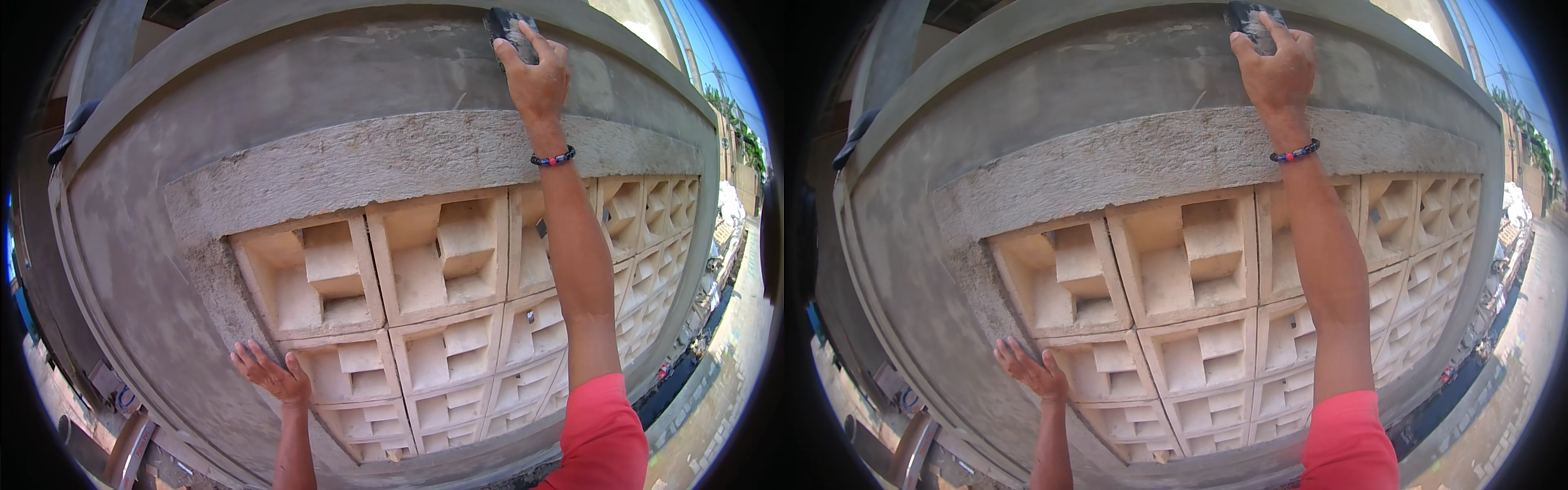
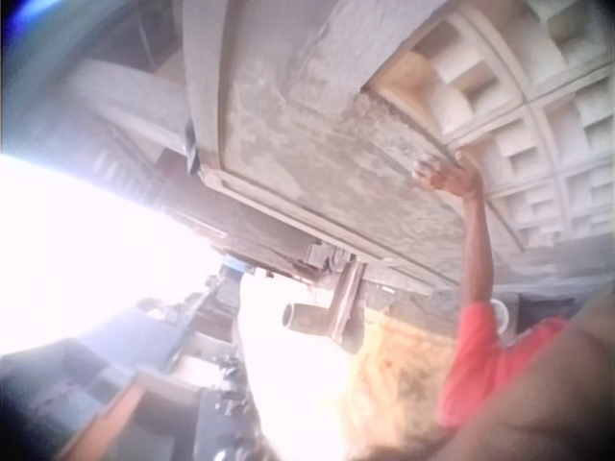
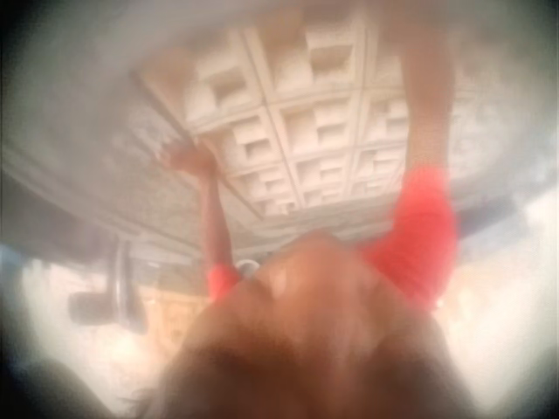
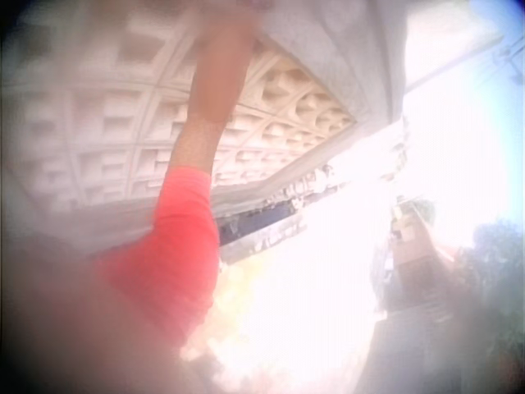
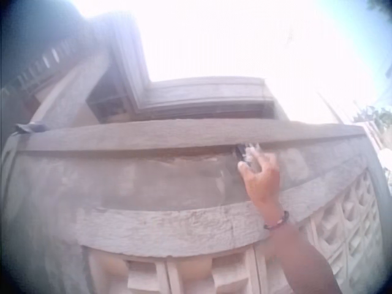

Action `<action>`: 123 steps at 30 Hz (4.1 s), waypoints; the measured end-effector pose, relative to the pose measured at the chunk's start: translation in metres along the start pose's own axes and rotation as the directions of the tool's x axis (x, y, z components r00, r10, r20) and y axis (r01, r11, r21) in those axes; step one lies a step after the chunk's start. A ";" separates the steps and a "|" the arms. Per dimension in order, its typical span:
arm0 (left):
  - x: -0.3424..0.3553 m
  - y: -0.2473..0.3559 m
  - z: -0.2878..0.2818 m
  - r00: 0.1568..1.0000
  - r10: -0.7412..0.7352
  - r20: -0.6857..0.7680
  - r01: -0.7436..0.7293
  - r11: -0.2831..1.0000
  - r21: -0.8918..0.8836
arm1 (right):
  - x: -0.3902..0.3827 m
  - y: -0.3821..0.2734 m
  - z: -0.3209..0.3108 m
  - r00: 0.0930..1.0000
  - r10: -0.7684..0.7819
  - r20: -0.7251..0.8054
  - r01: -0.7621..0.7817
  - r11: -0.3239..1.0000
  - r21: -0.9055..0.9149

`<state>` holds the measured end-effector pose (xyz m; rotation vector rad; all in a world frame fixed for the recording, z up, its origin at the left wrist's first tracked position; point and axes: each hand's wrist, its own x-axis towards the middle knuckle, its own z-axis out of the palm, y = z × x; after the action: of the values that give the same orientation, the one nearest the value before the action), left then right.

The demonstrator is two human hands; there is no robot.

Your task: The person applies cement to a decorative lattice wall using a trowel and a sponge. They repeatedly scoop cement from a bucket, spread it along the top edge of the wall, and smooth the surface.

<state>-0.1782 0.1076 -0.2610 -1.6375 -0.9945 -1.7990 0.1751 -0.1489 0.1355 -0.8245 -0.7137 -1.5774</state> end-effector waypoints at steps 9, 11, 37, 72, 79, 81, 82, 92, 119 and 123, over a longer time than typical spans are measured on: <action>0.000 0.002 -0.001 1.000 -0.011 0.019 0.011 1.000 -0.010 | 0.024 0.045 0.007 0.999 -0.021 0.042 0.028 0.985 -0.170; 0.000 0.003 0.000 0.999 -0.025 0.023 0.026 0.999 -0.033 | 0.022 0.031 0.016 0.997 -0.063 0.036 0.068 0.984 -0.166; 0.000 0.000 0.001 0.999 -0.034 0.023 0.034 0.999 -0.017 | 0.064 0.016 0.024 0.967 -0.067 0.244 0.118 0.973 -0.200; 0.000 0.004 0.005 1.000 0.014 -0.015 -0.014 1.000 -0.015 | 0.060 0.006 0.012 0.448 0.773 0.450 -0.463 -0.230 0.856; -0.001 0.002 0.003 1.000 -0.005 -0.002 0.005 1.000 -0.019 | 0.056 -0.057 0.015 0.437 0.768 0.468 -0.416 -0.289 0.862; 0.000 0.000 -0.001 1.000 -0.003 -0.010 0.003 1.000 -0.017 | 0.053 -0.077 0.019 0.413 0.767 0.491 -0.447 -0.299 0.843; 0.001 0.000 -0.002 1.000 -0.004 -0.016 0.004 1.000 -0.020 | 0.054 -0.098 0.015 0.382 0.780 0.496 -0.456 -0.308 0.835; 0.002 0.006 0.002 1.000 0.016 -0.018 -0.017 0.999 -0.037 | 0.020 -0.203 0.061 0.321 0.705 0.632 -0.584 -0.378 0.718; 0.001 0.001 0.002 1.000 -0.017 -0.013 0.017 0.999 -0.033 | 0.025 -0.024 -0.030 0.785 0.440 0.437 -0.609 0.414 0.677; 0.002 0.003 0.001 1.000 -0.018 -0.009 0.017 0.999 -0.037 | 0.036 -0.019 -0.010 0.964 0.180 0.194 -0.228 0.937 0.264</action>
<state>-0.1757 0.1072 -0.2591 -1.6459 -0.9797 -1.8452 0.1519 -0.1744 0.1594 -0.7942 -0.9206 -1.1943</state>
